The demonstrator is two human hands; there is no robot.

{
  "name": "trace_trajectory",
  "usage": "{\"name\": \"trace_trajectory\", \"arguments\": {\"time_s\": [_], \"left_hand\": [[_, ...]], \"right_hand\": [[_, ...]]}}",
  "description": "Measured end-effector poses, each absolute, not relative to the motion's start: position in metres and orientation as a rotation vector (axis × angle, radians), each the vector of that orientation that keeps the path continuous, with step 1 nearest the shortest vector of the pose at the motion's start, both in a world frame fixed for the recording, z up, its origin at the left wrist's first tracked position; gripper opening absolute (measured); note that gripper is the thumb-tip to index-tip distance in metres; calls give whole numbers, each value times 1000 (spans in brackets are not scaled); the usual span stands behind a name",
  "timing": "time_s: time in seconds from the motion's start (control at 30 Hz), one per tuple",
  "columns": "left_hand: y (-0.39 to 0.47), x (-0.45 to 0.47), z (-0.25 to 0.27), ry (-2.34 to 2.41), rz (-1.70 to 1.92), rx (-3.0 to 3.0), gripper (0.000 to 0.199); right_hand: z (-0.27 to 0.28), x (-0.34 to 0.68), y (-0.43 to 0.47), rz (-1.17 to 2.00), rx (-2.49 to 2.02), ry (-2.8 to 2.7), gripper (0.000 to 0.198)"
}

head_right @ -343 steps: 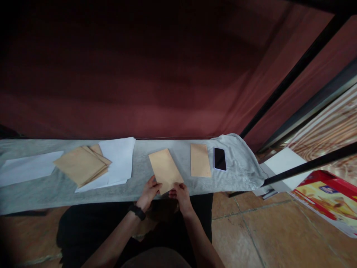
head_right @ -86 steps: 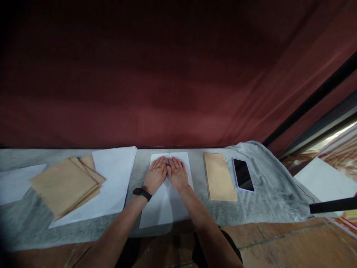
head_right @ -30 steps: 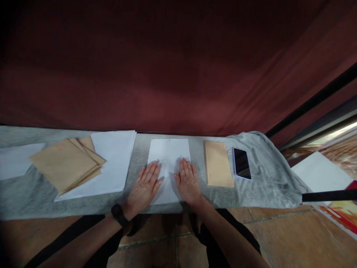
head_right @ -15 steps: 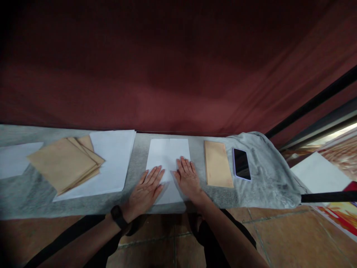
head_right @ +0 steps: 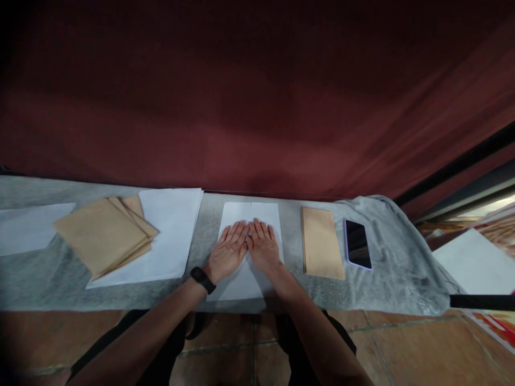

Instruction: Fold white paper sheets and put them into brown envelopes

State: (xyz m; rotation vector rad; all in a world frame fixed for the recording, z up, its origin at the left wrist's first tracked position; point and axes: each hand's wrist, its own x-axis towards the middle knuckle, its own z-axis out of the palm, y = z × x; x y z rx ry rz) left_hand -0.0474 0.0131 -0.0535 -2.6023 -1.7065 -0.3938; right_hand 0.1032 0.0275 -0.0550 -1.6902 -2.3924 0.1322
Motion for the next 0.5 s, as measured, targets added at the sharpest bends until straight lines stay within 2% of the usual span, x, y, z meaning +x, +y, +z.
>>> {"name": "trace_trajectory", "arguments": {"time_s": [0.5], "left_hand": [[64, -59, -49, -1629, -312, -2703, 57]], "right_hand": [[-65, 102, 81, -2, -1663, -2379, 51]]}}
